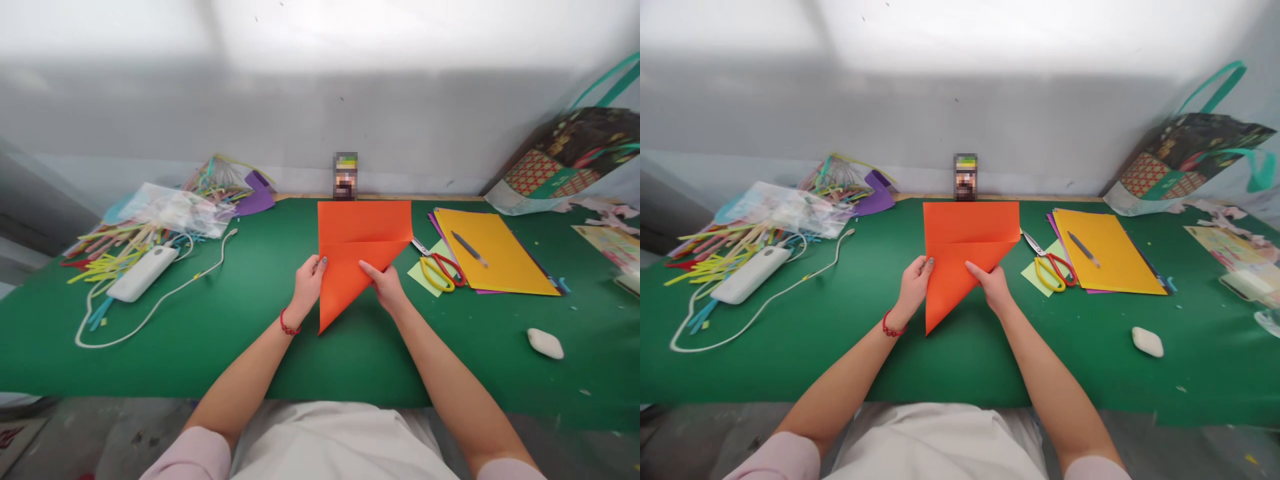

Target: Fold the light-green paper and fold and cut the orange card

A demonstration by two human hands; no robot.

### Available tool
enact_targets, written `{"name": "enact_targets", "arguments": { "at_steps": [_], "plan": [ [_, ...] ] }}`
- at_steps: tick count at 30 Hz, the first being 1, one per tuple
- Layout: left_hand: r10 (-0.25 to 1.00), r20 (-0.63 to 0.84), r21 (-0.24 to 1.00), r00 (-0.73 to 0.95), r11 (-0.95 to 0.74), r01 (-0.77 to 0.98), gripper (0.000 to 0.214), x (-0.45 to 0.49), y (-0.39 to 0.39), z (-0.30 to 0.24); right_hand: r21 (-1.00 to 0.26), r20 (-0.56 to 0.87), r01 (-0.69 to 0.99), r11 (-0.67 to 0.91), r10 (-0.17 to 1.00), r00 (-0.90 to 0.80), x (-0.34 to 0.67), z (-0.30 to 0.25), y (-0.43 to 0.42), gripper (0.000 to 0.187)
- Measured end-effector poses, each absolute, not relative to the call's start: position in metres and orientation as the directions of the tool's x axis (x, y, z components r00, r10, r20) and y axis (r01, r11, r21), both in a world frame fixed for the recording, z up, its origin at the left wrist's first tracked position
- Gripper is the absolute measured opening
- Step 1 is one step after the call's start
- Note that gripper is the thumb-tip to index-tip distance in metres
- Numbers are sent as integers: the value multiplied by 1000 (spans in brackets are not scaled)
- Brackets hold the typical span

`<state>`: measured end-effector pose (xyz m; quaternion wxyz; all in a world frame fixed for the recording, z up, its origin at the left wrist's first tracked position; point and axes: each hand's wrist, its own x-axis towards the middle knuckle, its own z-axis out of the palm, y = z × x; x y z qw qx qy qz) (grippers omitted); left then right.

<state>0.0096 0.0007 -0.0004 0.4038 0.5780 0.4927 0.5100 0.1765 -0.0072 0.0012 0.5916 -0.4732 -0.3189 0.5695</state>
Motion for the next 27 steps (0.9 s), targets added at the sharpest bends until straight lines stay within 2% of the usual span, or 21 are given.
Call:
{"name": "enact_targets", "arguments": {
  "at_steps": [23, 27],
  "plan": [
    [982, 191, 975, -8, -188, 118, 40, 10, -2, -2, -897, -213, -417, -147, 970, 117, 175, -2, -8, 52],
    [980, 201, 973, -12, -198, 115, 43, 10, -1, 1, -850, -135, -523, -68, 987, 92, 180, 5, -6, 51]
  ]
}}
